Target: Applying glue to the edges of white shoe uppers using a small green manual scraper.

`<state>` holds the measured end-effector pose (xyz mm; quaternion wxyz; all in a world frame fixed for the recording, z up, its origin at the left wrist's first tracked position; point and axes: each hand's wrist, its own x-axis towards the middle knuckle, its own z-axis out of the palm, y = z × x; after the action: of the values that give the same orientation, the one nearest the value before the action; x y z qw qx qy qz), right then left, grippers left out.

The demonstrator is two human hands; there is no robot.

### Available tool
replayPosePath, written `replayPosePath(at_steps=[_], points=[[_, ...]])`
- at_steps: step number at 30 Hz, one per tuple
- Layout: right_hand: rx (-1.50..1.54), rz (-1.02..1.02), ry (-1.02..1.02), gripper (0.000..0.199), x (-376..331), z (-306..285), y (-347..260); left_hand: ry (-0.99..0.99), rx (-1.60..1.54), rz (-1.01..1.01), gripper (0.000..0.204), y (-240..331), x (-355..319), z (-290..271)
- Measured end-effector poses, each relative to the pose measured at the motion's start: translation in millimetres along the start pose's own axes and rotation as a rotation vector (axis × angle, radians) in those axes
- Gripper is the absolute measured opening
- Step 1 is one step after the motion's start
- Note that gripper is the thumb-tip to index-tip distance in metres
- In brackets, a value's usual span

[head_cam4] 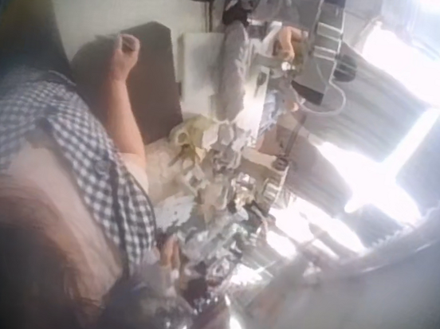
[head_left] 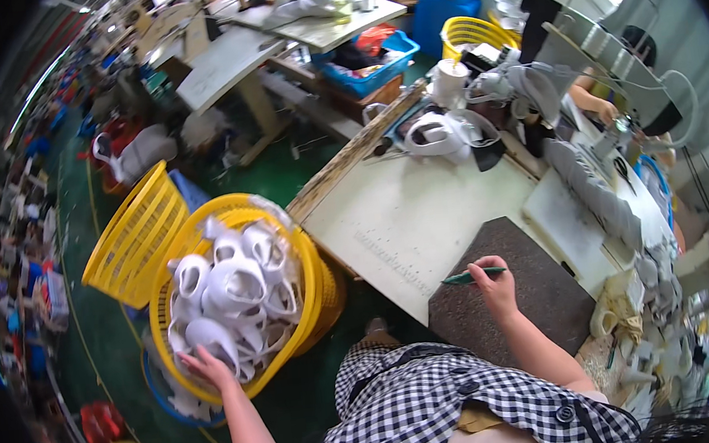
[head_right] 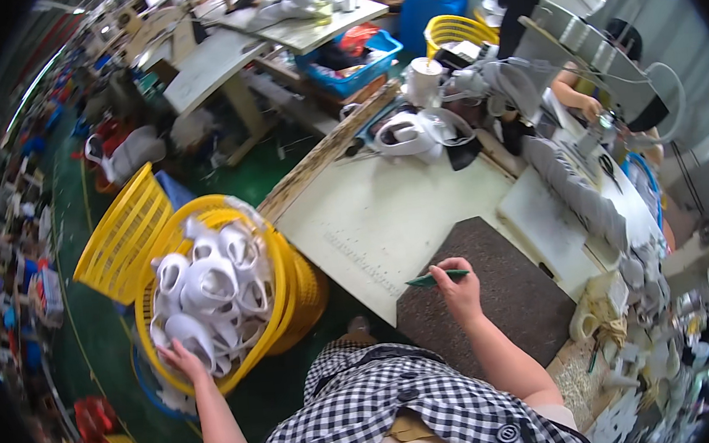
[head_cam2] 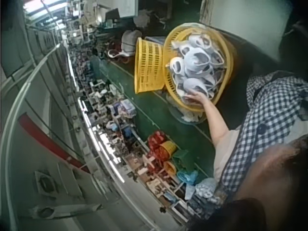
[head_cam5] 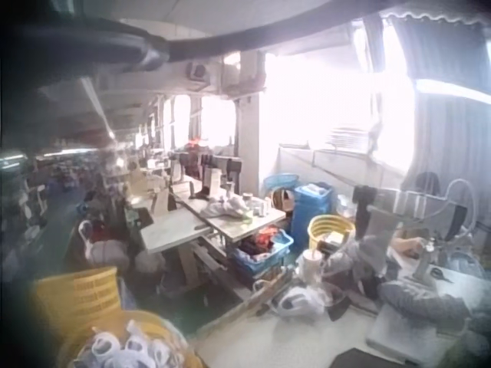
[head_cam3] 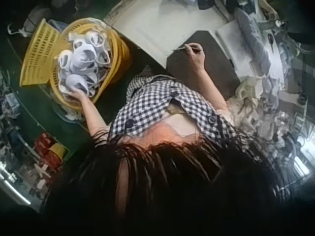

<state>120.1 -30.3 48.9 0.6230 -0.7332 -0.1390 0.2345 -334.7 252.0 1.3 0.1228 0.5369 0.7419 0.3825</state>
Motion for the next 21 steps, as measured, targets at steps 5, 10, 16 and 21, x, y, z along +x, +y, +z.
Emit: replayPosePath(at_steps=[5,10,16,21], points=[[0.025,0.086,0.054,0.019,12,7,-9,-0.373,-0.567,0.367,0.025,127,-21,51],[0.026,0.088,0.152,0.014,12,4,-17,-1.154,-0.762,0.49,0.012,235,-105,167],[0.018,-0.055,0.369,0.012,1,-33,-16,-0.905,-0.613,1.331,0.028,367,-201,276],[0.003,-0.044,0.637,0.013,-16,-53,15,-0.668,-0.117,1.477,0.031,401,-218,377]])
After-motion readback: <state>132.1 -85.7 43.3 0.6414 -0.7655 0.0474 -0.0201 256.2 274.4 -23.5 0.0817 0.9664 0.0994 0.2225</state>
